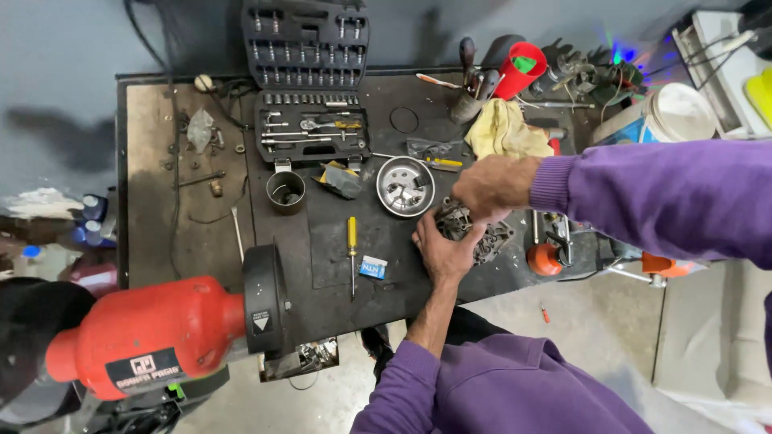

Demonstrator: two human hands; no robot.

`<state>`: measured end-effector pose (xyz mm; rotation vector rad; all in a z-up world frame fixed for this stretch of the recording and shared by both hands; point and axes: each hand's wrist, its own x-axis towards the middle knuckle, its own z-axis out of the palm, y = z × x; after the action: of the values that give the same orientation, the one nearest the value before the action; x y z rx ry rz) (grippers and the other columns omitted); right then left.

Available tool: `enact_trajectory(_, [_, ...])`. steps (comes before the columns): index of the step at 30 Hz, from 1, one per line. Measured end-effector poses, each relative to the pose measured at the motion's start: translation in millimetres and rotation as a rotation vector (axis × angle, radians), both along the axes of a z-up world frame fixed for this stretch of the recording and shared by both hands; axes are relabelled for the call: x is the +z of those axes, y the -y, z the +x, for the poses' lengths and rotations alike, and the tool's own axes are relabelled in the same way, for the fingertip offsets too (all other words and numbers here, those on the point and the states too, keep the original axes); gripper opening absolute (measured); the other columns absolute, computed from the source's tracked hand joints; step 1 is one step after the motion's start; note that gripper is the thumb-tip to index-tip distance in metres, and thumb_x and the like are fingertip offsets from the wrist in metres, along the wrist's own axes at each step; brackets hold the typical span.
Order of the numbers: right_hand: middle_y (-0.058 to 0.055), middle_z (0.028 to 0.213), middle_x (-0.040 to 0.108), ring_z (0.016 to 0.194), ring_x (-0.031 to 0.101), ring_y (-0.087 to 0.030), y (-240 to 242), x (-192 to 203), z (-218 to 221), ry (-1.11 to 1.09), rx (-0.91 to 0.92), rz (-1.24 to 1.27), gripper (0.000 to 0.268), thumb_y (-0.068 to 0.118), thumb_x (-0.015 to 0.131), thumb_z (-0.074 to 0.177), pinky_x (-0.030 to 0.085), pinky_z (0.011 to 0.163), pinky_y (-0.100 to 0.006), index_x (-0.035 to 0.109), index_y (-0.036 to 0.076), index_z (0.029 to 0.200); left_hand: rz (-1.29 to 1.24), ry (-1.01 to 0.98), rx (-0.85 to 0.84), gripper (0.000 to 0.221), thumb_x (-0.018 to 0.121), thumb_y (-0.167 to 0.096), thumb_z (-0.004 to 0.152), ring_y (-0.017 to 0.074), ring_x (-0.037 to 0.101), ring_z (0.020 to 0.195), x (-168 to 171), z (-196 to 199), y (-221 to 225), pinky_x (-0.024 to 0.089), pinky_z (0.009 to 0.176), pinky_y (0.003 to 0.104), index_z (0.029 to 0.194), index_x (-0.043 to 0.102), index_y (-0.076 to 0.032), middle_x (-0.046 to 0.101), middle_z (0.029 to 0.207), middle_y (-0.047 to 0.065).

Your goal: Disassembling and inspecting an automotive alternator on a workbench using various hand tools

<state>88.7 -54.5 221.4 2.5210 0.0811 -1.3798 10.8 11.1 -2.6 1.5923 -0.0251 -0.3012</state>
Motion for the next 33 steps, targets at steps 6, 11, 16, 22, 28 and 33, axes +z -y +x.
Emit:
enact_trajectory(6, [-0.012, 0.086, 0.077, 0.085, 0.078, -0.028, 21.4, 34.8, -37.7, 0.153, 0.13, -0.029, 0.031, 0.024, 0.065, 0.09, 0.064, 0.075, -0.041, 0.07, 0.007, 0.116, 0.072, -0.01, -0.023, 0.091, 0.091, -0.055, 0.057, 0.0405, 0.048, 0.134, -4.3, 1.8, 0.0, 0.036, 0.115, 0.055, 0.132, 0.056, -0.017, 0.054, 0.134, 0.015])
enact_trajectory(11, [-0.011, 0.089, 0.078, 0.089, 0.078, -0.035, 75.6, 15.3, -99.9, 0.25, 0.15, -0.029, 0.045, 0.023, 0.072, 0.077, 0.063, 0.077, -0.05, 0.056, 0.011, 0.118, 0.105, -0.021, -0.046, 0.092, 0.092, -0.055, 0.056, 0.0412, 0.049, 0.133, -1.0, 4.4, -4.6, 0.038, 0.114, 0.054, 0.133, 0.058, -0.017, 0.056, 0.133, 0.015])
enact_trajectory(16, [-0.013, 0.089, 0.076, 0.085, 0.077, -0.037, 88.0, -0.2, -146.6, 0.383, 0.072, 0.173, 0.016, 0.022, 0.062, 0.085, 0.063, 0.069, -0.051, 0.061, 0.011, 0.096, 0.238, 0.2, -0.072, 0.091, 0.084, -0.057, 0.07, 0.0416, 0.044, 0.136, 44.6, 1.7, -21.7, 0.037, 0.108, 0.062, 0.142, 0.051, -0.013, 0.05, 0.141, 0.016])
enact_trajectory(22, [-0.005, 0.081, 0.074, 0.078, 0.077, -0.031, 94.0, -16.9, -150.6, 0.426, 0.158, 0.25, 0.011, 0.014, 0.067, 0.078, 0.062, 0.065, -0.044, 0.066, 0.016, 0.089, 0.218, 0.793, -0.1, 0.054, 0.071, -0.018, 0.081, 0.037, 0.052, 0.132, 83.7, -14.7, -20.8, 0.032, 0.115, 0.054, 0.133, 0.06, -0.005, 0.057, 0.139, 0.017])
enact_trajectory(28, [-0.006, 0.069, 0.071, 0.07, 0.076, -0.032, 96.1, -47.2, -149.5, 0.575, 0.32, 0.374, 0.005, 0.012, 0.069, 0.074, 0.061, 0.058, -0.044, 0.066, 0.015, 0.077, 0.297, 0.998, -0.461, 0.066, 0.084, -0.016, 0.062, 0.0302, 0.061, 0.126, 70.7, -20.7, -17.0, 0.031, 0.121, 0.057, 0.125, 0.065, -0.008, 0.066, 0.13, 0.012])
enact_trajectory(33, [-0.006, 0.065, 0.069, 0.065, 0.074, -0.031, 100.1, -51.5, -153.7, 0.635, 0.42, 0.431, 0.007, 0.01, 0.069, 0.074, 0.058, 0.053, -0.042, 0.064, 0.014, 0.072, 0.35, 1.026, -0.444, 0.049, 0.085, -0.017, 0.064, 0.0275, 0.063, 0.123, 56.2, -28.2, -14.1, 0.032, 0.12, 0.056, 0.11, 0.069, -0.013, 0.068, 0.122, 0.007])
